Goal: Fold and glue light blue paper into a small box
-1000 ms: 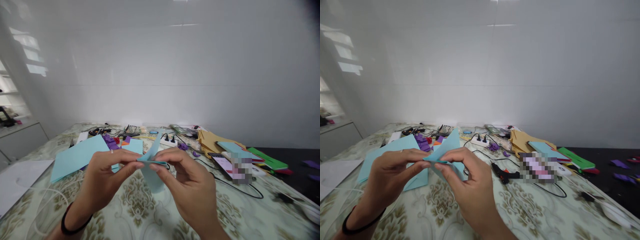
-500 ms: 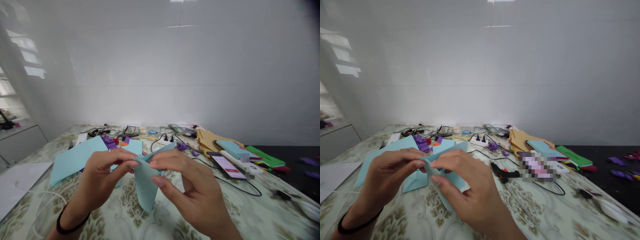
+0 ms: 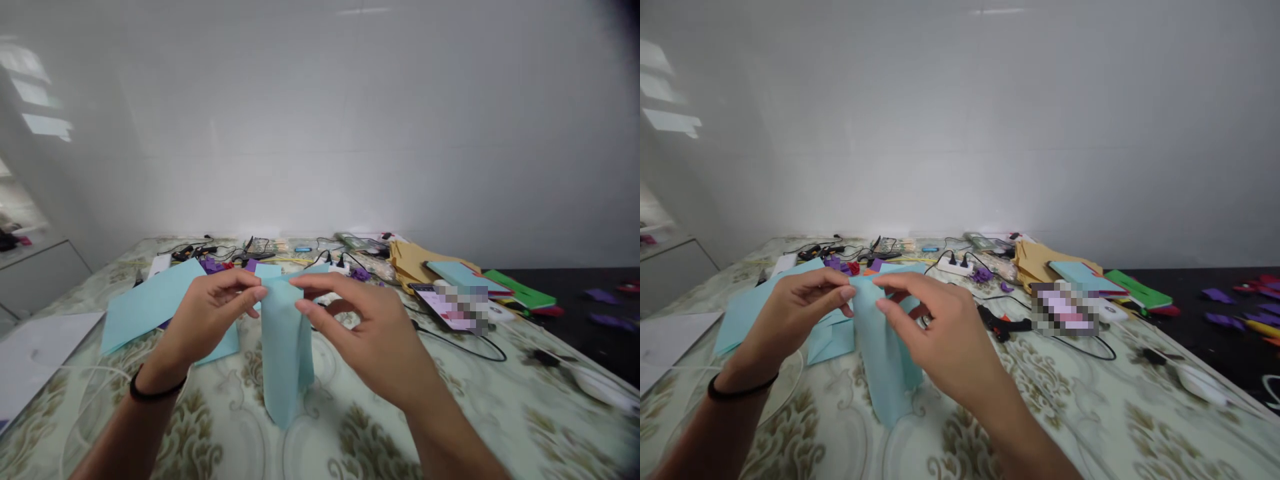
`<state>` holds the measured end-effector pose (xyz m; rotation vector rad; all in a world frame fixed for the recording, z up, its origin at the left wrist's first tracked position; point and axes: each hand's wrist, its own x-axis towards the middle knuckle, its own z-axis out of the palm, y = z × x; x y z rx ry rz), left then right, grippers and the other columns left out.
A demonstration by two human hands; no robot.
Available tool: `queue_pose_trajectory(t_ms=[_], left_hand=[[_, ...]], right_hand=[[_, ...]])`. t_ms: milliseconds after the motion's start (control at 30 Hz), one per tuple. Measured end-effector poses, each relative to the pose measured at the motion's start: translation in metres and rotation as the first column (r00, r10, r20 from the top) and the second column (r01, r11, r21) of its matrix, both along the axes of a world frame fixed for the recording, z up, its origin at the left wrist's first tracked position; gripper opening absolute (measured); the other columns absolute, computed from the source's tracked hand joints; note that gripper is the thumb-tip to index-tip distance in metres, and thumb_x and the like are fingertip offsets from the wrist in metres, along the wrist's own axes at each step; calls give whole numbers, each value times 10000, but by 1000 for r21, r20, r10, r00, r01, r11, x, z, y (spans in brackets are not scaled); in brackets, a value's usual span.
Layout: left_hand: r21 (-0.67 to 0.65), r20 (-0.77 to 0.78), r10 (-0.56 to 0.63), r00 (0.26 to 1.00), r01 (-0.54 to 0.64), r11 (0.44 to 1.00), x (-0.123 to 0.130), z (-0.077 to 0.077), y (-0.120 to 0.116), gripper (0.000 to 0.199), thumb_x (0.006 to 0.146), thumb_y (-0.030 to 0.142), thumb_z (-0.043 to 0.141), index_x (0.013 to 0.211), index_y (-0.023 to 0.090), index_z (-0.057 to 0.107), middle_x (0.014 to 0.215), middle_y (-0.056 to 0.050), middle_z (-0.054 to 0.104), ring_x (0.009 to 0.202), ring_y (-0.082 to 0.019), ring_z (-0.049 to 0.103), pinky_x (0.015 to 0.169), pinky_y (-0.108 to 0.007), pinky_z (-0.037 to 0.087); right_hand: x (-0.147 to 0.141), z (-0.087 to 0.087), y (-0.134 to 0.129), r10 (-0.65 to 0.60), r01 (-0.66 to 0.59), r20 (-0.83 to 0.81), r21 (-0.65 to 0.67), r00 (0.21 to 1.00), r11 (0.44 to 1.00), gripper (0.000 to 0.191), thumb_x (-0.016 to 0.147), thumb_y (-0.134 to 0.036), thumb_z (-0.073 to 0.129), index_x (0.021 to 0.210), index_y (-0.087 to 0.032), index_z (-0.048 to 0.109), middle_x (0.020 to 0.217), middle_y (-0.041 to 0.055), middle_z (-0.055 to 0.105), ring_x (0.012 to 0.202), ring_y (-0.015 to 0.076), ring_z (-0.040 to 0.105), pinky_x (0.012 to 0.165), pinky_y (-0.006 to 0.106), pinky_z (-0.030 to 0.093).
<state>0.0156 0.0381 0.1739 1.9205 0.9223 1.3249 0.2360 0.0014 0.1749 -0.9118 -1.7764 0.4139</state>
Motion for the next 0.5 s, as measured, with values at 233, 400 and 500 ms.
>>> queue_pose_trajectory(t_ms=[233, 400, 500], left_hand=[[129, -148, -66, 987, 86, 988, -2, 5, -16, 121, 961, 236, 735, 854, 226, 791, 832, -13, 801, 677, -144, 741, 623, -226, 615], [412, -233, 52, 971, 50, 910, 3, 11, -34, 119, 965, 172, 733, 960, 275, 791, 928, 13, 847, 862, -168, 802, 777, -246, 637], [503, -246, 123, 961, 19, 864, 5, 12, -41, 120, 972, 165, 723, 996, 273, 769, 965, 16, 851, 866, -157, 810, 774, -226, 642]], right_hand=[[12, 9, -6, 70, -77, -85, -76, 994, 994, 179, 1018, -307, 638, 1053, -263, 808, 966, 14, 818, 821, 152, 759, 611, 215, 608], [22, 22, -15, 127, -127, -10, -151, 992, 980, 111, 945, -329, 731, 943, -256, 815, 900, 9, 811, 762, 150, 741, 564, 198, 577], [26, 32, -16, 235, -207, 74, -273, 969, 939, 134, 954, -352, 721, 927, -259, 815, 862, -1, 800, 697, 141, 730, 523, 197, 557]])
